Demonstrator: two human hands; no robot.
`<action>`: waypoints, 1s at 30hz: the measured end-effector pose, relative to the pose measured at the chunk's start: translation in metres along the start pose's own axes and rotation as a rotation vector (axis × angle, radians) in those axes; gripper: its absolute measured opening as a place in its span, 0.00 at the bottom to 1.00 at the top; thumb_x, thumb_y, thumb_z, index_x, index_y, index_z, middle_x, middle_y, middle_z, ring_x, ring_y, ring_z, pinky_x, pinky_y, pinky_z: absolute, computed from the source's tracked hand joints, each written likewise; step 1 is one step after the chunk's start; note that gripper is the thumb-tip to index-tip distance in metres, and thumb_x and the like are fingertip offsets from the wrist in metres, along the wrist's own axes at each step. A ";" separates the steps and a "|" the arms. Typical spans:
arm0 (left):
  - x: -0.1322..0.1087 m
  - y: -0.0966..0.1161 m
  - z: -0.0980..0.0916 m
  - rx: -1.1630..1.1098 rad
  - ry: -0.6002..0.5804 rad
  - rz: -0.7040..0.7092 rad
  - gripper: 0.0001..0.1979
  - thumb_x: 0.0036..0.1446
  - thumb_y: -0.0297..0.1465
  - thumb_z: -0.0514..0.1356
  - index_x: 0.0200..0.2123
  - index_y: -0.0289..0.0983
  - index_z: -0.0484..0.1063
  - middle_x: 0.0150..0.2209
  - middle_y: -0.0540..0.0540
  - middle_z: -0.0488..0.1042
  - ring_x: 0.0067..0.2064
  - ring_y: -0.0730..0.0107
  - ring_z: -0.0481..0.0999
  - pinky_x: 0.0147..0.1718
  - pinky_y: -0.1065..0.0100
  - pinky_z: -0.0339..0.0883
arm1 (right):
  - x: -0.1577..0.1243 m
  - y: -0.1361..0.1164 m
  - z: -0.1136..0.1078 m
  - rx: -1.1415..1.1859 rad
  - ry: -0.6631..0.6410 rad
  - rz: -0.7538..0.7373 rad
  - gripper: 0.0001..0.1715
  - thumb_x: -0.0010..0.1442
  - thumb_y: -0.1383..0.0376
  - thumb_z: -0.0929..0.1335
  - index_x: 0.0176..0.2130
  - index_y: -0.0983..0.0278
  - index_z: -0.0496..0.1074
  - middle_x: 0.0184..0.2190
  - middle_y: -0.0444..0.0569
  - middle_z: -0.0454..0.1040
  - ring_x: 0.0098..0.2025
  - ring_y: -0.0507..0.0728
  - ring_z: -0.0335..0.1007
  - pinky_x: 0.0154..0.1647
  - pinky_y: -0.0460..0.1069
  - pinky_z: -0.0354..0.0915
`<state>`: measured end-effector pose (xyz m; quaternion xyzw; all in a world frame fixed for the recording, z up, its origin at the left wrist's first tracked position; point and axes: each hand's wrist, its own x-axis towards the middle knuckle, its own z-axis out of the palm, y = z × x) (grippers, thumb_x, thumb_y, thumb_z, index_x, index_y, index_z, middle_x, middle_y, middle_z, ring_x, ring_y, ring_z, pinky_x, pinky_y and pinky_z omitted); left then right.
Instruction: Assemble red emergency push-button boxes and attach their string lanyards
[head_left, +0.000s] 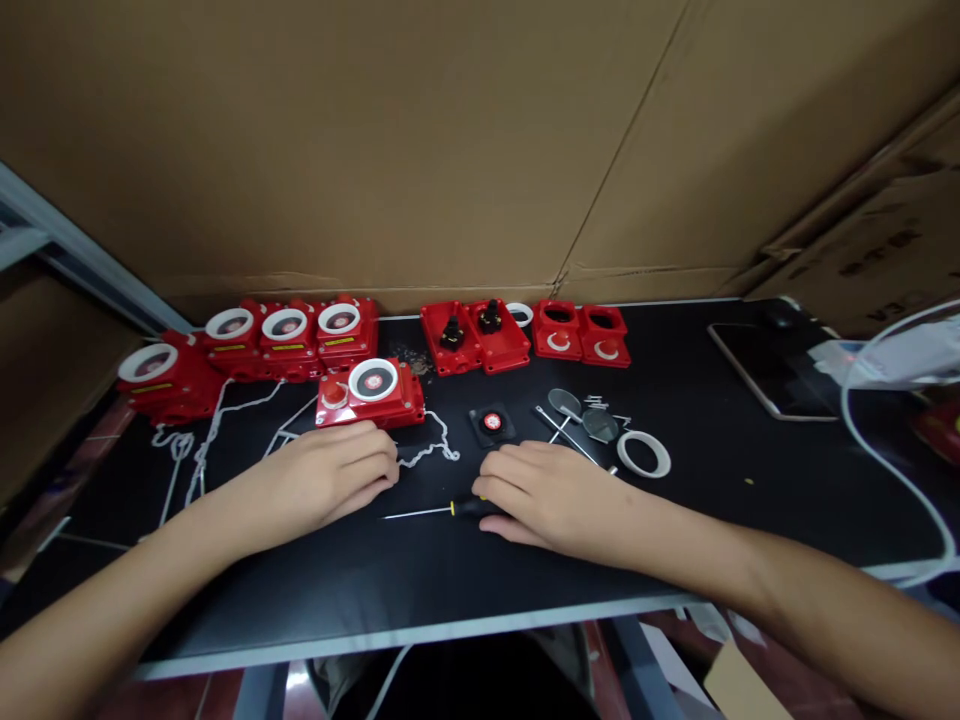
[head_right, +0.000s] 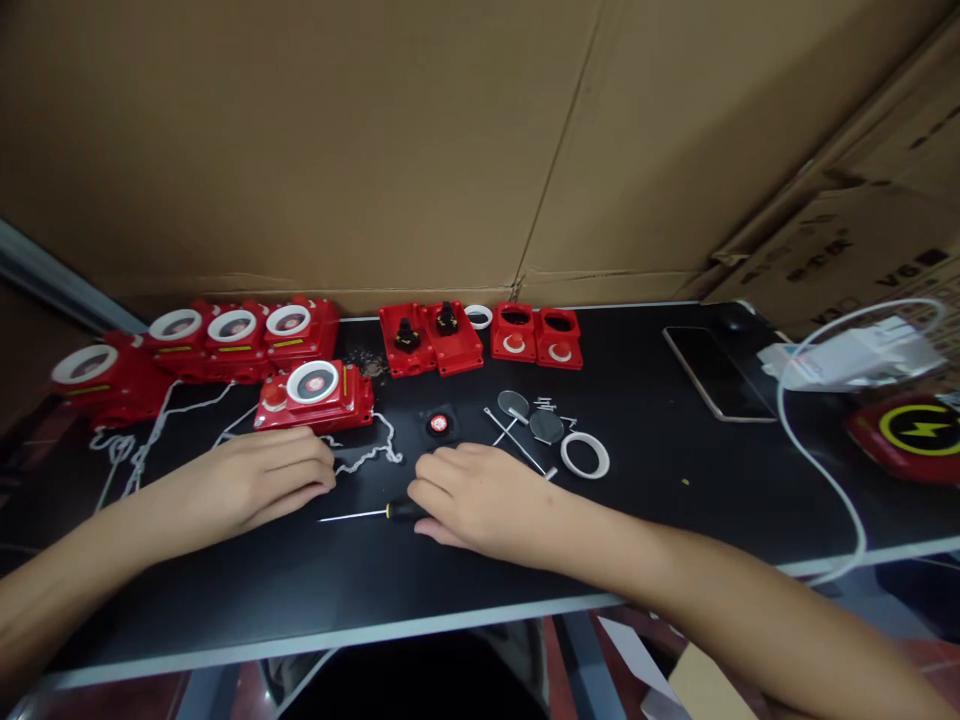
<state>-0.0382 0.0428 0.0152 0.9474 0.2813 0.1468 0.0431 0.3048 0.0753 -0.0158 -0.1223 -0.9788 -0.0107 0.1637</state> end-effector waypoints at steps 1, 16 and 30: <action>0.000 0.000 0.000 -0.016 0.025 -0.023 0.09 0.81 0.26 0.58 0.47 0.36 0.78 0.45 0.44 0.82 0.45 0.65 0.83 0.49 0.65 0.75 | 0.000 0.000 0.002 -0.011 0.008 0.004 0.12 0.76 0.59 0.75 0.47 0.66 0.75 0.42 0.49 0.77 0.40 0.58 0.72 0.42 0.53 0.64; 0.008 0.001 0.006 -0.348 0.339 -0.158 0.06 0.71 0.21 0.69 0.44 0.38 0.80 0.40 0.48 0.83 0.42 0.71 0.83 0.47 0.71 0.76 | -0.017 0.048 -0.043 0.071 0.035 0.366 0.17 0.83 0.61 0.64 0.43 0.65 0.77 0.40 0.50 0.78 0.39 0.55 0.74 0.42 0.50 0.66; 0.006 0.002 0.007 -0.538 0.410 -0.291 0.06 0.74 0.22 0.68 0.45 0.39 0.82 0.45 0.47 0.87 0.46 0.70 0.88 0.48 0.72 0.79 | -0.016 0.052 -0.062 0.041 -0.576 0.791 0.12 0.77 0.62 0.69 0.38 0.64 0.75 0.42 0.49 0.80 0.41 0.58 0.75 0.42 0.52 0.58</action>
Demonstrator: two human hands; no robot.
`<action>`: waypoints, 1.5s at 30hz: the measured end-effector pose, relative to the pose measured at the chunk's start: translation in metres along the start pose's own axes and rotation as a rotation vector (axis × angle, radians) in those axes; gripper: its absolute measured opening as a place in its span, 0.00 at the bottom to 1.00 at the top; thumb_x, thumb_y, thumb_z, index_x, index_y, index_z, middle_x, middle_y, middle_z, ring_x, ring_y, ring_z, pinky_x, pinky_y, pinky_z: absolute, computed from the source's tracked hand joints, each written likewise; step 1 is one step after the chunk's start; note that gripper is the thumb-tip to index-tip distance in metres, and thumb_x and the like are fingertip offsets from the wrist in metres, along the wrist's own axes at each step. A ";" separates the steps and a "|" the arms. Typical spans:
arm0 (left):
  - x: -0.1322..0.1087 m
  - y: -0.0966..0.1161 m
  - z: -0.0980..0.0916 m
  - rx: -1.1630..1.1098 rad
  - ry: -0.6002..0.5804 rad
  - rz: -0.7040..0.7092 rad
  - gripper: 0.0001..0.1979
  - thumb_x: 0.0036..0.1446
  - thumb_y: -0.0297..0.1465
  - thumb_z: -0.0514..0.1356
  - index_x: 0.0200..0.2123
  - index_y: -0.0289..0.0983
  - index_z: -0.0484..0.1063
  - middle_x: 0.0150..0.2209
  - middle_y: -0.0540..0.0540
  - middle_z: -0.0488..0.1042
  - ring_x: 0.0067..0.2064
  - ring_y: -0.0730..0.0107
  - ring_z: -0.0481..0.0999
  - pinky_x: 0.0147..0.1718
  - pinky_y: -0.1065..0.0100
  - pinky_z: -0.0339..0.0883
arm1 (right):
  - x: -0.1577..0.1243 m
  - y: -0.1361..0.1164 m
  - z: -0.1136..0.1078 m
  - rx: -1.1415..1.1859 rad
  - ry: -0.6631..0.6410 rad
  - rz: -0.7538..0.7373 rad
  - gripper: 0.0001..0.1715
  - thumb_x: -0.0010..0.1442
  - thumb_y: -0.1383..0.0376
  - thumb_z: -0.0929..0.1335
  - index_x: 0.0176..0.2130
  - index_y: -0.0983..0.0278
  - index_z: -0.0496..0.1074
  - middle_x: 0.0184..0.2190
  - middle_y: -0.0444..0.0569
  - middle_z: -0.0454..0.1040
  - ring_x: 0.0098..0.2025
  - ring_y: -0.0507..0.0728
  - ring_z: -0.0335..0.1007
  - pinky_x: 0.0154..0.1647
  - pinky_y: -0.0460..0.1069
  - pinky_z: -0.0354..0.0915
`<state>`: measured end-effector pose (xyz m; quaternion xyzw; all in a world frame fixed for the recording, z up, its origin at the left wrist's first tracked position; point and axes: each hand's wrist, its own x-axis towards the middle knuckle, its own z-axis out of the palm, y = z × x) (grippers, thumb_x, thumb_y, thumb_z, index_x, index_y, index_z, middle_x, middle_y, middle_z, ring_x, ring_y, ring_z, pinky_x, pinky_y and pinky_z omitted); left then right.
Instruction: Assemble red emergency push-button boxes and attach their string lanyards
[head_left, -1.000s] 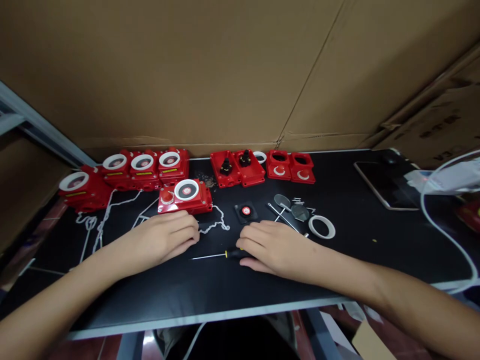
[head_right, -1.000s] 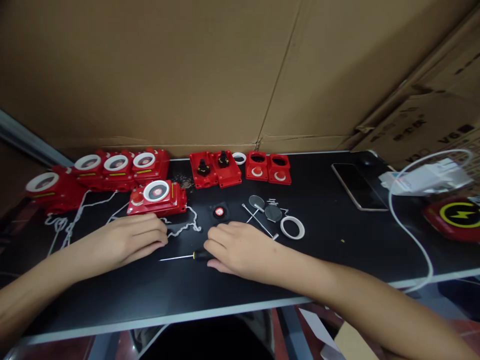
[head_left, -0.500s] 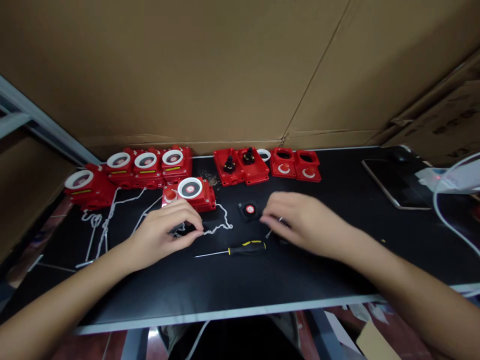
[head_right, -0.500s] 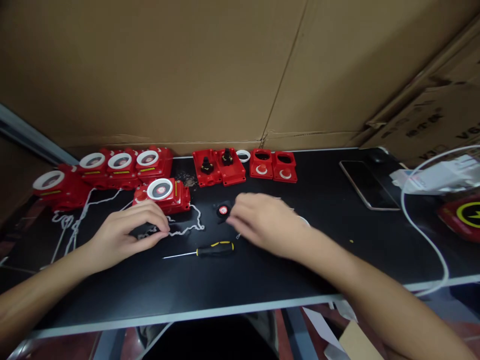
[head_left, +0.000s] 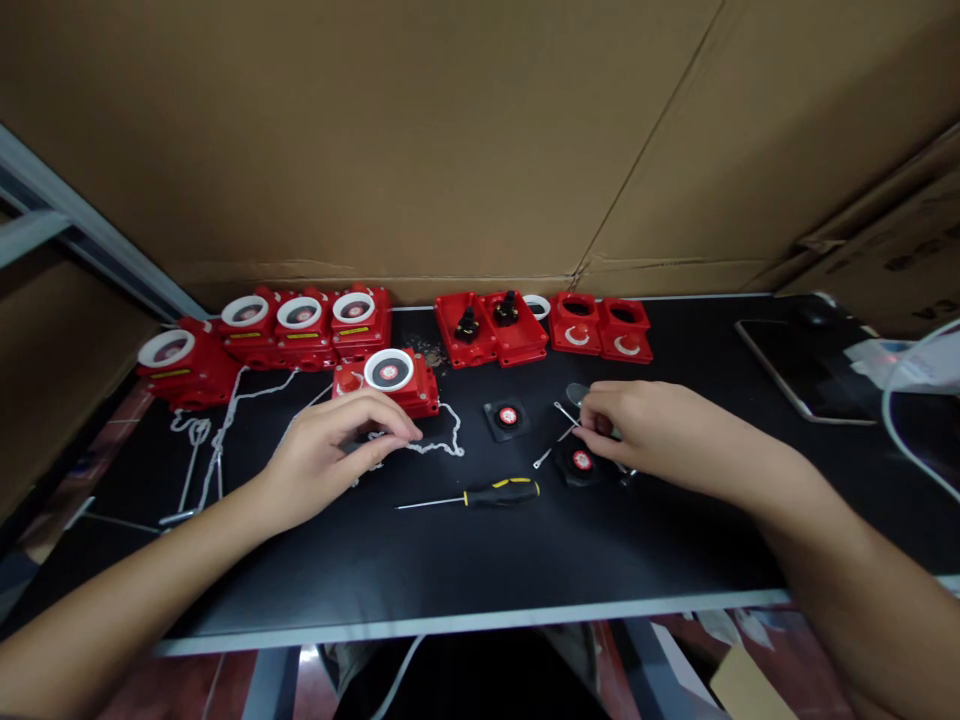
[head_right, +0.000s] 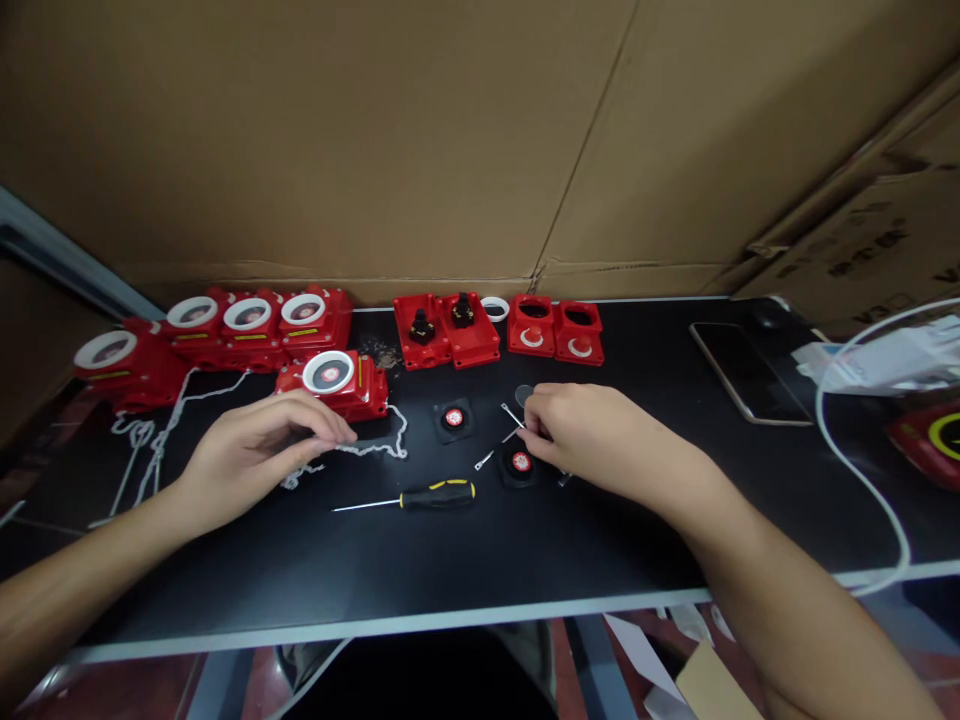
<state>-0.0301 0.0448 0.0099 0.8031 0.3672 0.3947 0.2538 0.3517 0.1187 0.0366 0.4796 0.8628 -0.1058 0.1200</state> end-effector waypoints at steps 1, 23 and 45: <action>0.000 0.000 0.000 -0.019 0.007 -0.017 0.06 0.74 0.23 0.67 0.45 0.39 0.82 0.45 0.46 0.86 0.45 0.69 0.87 0.47 0.71 0.79 | 0.000 0.001 0.000 0.012 0.003 0.004 0.12 0.76 0.63 0.69 0.38 0.63 0.74 0.41 0.48 0.80 0.40 0.58 0.74 0.42 0.52 0.58; 0.023 0.027 0.023 -0.503 0.251 -0.374 0.05 0.64 0.27 0.76 0.41 0.34 0.84 0.38 0.45 0.85 0.40 0.72 0.86 0.45 0.74 0.80 | 0.006 -0.060 -0.011 0.473 0.695 -0.521 0.17 0.83 0.64 0.64 0.50 0.65 0.82 0.42 0.51 0.83 0.43 0.53 0.81 0.46 0.48 0.73; 0.003 0.039 0.040 -0.693 0.197 -0.463 0.07 0.62 0.21 0.74 0.37 0.35 0.80 0.37 0.48 0.88 0.39 0.75 0.88 0.42 0.78 0.81 | 0.002 -0.093 0.047 0.628 0.621 -0.788 0.12 0.80 0.73 0.64 0.56 0.67 0.74 0.36 0.46 0.70 0.35 0.49 0.66 0.35 0.44 0.65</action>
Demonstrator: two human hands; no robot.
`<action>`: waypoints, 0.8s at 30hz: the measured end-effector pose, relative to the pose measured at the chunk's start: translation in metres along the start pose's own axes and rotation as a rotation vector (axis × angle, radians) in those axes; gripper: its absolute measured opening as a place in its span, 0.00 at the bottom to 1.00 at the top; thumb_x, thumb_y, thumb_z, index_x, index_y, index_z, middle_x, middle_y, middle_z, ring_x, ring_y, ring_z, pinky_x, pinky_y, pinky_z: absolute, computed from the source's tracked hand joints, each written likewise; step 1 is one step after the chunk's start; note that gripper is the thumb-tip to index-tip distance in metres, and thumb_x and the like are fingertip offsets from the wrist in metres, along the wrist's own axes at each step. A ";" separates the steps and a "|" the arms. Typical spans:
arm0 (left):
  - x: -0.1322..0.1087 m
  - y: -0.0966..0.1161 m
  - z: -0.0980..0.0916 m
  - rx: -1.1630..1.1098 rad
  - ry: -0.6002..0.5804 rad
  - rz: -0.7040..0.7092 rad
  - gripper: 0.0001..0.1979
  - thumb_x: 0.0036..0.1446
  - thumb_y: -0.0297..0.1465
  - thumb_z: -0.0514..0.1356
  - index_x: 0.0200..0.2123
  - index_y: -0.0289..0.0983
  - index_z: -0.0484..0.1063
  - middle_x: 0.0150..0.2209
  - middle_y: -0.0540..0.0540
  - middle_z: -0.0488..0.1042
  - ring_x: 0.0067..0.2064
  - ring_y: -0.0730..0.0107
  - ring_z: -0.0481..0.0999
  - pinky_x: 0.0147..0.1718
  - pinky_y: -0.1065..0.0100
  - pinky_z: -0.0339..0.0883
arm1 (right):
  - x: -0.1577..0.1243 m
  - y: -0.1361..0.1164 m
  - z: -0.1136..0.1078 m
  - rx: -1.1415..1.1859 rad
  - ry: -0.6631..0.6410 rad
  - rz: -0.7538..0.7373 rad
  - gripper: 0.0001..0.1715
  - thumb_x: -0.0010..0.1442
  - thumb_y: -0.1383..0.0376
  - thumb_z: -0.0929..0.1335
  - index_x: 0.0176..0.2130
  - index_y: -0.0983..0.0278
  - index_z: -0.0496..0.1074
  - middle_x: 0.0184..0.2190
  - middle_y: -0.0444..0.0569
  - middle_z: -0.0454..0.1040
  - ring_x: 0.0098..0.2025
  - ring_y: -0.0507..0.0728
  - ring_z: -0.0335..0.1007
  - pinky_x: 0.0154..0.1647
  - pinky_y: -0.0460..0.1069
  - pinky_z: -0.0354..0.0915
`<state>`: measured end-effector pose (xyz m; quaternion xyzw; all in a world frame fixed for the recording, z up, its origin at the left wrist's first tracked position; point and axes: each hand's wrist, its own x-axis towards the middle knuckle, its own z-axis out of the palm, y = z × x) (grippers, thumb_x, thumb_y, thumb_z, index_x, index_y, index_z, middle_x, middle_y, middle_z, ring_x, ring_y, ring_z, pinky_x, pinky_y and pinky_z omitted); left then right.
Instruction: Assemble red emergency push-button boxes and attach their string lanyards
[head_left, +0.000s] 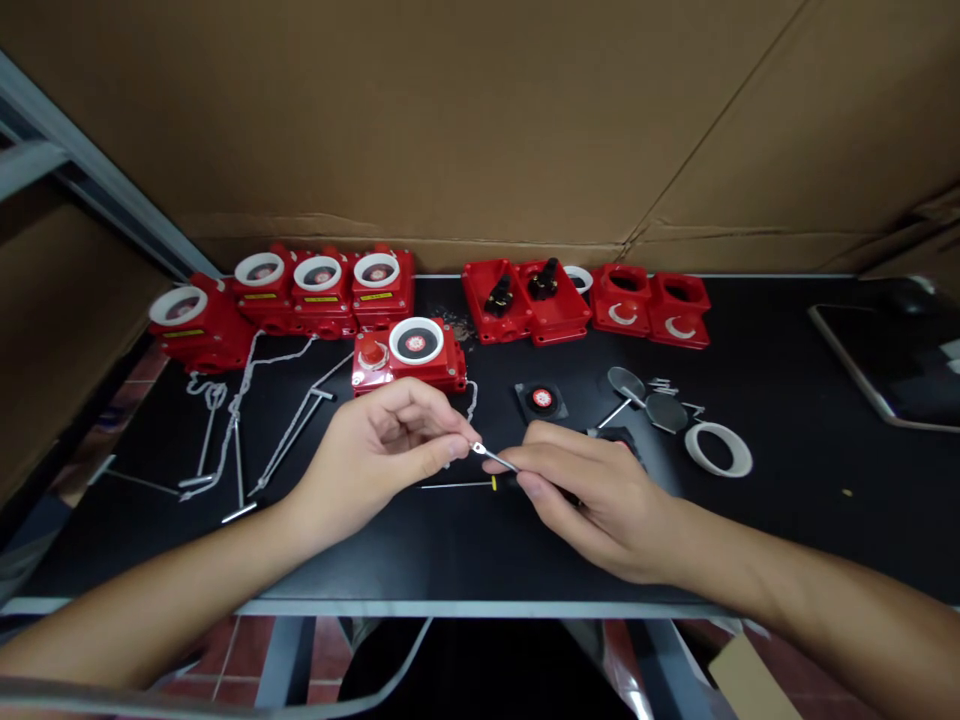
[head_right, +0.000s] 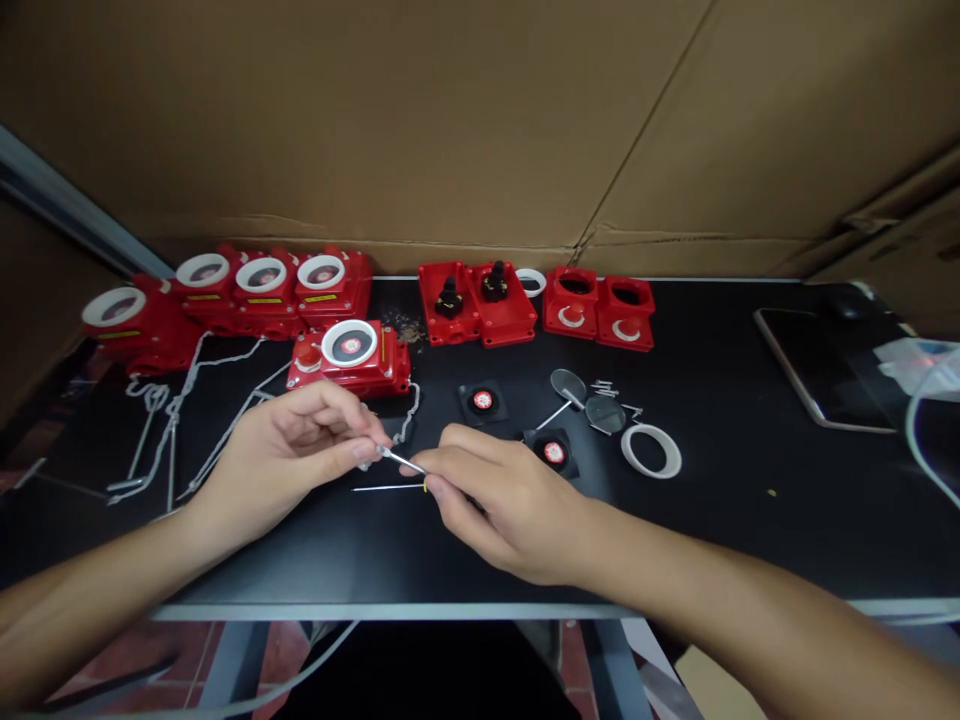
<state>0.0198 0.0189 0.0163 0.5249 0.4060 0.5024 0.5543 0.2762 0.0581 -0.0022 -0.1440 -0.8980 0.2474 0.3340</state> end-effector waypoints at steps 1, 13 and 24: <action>0.000 0.000 0.000 0.004 0.002 0.001 0.07 0.62 0.21 0.74 0.37 0.35 0.80 0.37 0.48 0.88 0.39 0.74 0.88 0.42 0.77 0.81 | 0.000 0.000 0.000 0.003 0.000 0.000 0.11 0.80 0.73 0.64 0.56 0.67 0.74 0.36 0.46 0.70 0.35 0.49 0.66 0.35 0.44 0.65; -0.001 0.001 0.002 0.041 -0.013 -0.012 0.08 0.61 0.22 0.74 0.37 0.36 0.79 0.37 0.48 0.87 0.39 0.72 0.87 0.41 0.75 0.80 | -0.001 -0.001 -0.001 -0.028 -0.032 0.013 0.12 0.81 0.73 0.63 0.56 0.68 0.74 0.38 0.47 0.74 0.36 0.49 0.68 0.38 0.44 0.67; -0.001 -0.010 -0.003 -0.022 -0.016 -0.065 0.08 0.62 0.26 0.77 0.40 0.35 0.81 0.41 0.43 0.90 0.41 0.66 0.90 0.45 0.70 0.85 | -0.002 -0.004 0.003 -0.193 0.023 0.020 0.10 0.80 0.73 0.63 0.48 0.65 0.74 0.34 0.45 0.69 0.31 0.49 0.62 0.30 0.45 0.60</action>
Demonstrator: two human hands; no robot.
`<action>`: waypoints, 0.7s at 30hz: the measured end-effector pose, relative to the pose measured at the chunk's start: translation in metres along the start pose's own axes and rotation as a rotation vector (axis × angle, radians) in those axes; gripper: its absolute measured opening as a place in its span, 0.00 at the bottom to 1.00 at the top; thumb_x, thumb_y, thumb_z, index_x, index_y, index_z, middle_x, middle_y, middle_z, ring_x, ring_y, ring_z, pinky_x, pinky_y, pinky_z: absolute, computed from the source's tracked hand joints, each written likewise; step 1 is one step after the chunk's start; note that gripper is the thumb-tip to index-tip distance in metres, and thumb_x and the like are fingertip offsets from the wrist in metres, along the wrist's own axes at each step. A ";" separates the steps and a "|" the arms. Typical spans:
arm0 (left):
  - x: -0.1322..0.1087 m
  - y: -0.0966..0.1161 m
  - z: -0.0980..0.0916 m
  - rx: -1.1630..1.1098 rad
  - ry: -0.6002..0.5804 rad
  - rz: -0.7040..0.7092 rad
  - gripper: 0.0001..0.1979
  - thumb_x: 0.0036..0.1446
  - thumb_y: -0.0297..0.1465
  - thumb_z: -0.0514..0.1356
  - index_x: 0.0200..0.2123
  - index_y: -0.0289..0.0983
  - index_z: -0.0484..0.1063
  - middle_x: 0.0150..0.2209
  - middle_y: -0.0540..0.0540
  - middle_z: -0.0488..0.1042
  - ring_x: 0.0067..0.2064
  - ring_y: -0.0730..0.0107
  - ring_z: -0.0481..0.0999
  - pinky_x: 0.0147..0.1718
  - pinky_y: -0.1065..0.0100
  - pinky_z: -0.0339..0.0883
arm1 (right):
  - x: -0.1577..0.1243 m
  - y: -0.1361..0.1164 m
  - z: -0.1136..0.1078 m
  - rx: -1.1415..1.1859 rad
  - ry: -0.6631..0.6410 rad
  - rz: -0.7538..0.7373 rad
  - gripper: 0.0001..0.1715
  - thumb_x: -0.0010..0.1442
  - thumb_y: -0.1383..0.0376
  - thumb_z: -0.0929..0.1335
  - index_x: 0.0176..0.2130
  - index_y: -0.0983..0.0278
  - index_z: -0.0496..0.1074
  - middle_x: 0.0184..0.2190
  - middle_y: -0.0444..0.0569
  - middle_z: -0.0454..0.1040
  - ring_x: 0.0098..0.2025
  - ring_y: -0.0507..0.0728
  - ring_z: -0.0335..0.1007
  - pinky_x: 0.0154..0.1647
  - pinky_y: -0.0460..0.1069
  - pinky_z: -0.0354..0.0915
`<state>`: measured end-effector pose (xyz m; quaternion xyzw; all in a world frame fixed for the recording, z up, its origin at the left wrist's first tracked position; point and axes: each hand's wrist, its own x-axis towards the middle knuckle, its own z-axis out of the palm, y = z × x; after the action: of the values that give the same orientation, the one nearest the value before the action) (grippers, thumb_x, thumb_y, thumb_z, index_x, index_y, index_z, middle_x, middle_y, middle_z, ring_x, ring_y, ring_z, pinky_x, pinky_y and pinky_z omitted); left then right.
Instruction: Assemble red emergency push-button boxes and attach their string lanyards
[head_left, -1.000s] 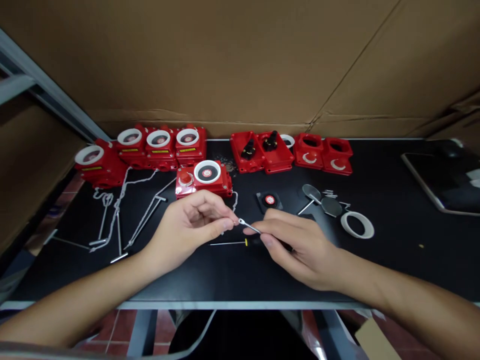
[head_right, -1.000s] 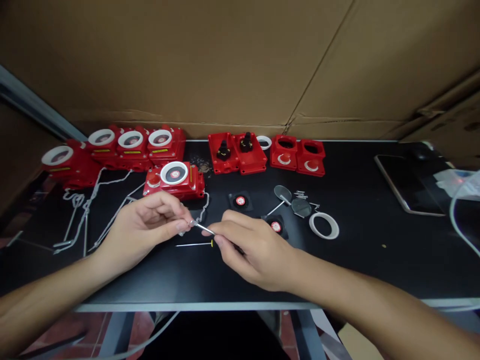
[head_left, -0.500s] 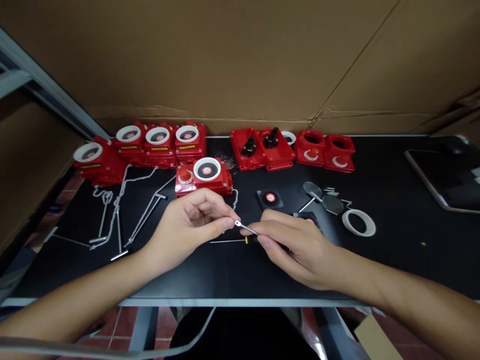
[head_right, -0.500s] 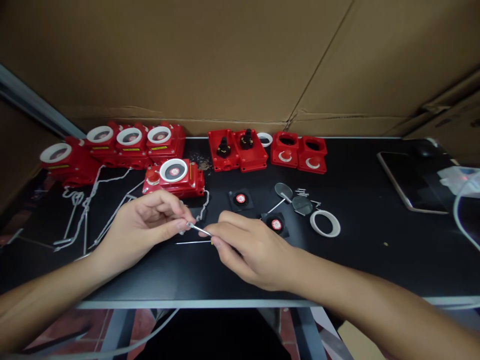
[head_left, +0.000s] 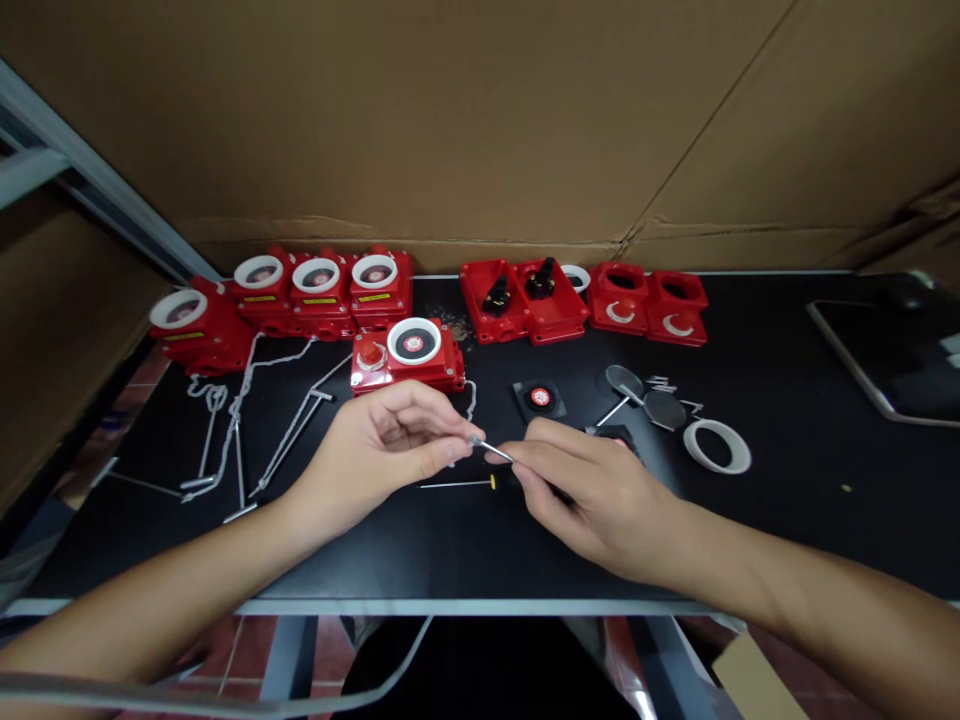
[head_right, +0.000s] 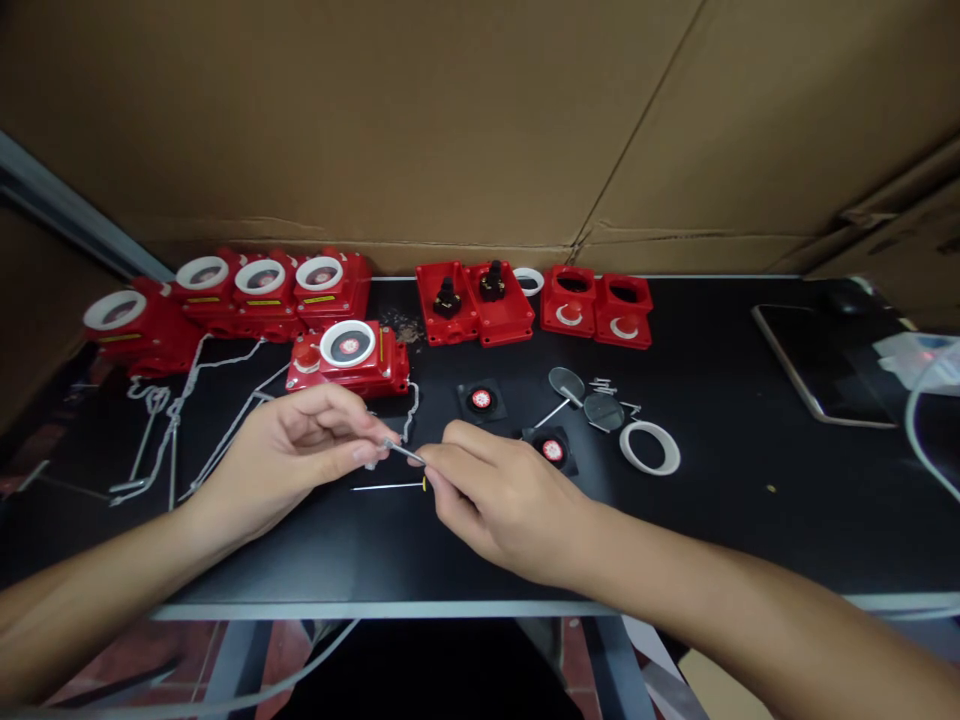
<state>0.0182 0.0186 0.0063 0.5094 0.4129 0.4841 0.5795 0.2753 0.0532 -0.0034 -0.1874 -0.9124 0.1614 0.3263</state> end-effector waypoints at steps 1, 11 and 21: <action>0.000 0.000 0.000 0.046 0.005 0.024 0.09 0.61 0.26 0.77 0.41 0.35 0.82 0.41 0.42 0.90 0.42 0.65 0.90 0.45 0.69 0.85 | -0.001 0.000 0.001 -0.018 -0.005 0.005 0.10 0.80 0.73 0.63 0.48 0.66 0.75 0.34 0.45 0.69 0.30 0.49 0.62 0.29 0.45 0.60; -0.006 0.009 0.005 0.679 0.035 0.526 0.05 0.68 0.22 0.70 0.41 0.38 0.84 0.35 0.48 0.85 0.36 0.69 0.84 0.39 0.68 0.78 | -0.004 -0.002 0.002 -0.012 -0.054 0.005 0.13 0.80 0.72 0.64 0.50 0.71 0.79 0.35 0.48 0.71 0.32 0.50 0.65 0.33 0.46 0.65; -0.009 0.008 -0.005 1.296 -0.082 1.008 0.12 0.72 0.23 0.67 0.56 0.37 0.78 0.42 0.43 0.87 0.44 0.55 0.82 0.43 0.58 0.77 | -0.002 -0.005 0.000 -0.048 -0.125 0.025 0.15 0.79 0.72 0.64 0.48 0.72 0.81 0.35 0.48 0.71 0.32 0.51 0.67 0.33 0.48 0.67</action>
<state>0.0108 0.0106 0.0132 0.8845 0.3106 0.3329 -0.1019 0.2755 0.0477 -0.0023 -0.1958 -0.9321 0.1549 0.2622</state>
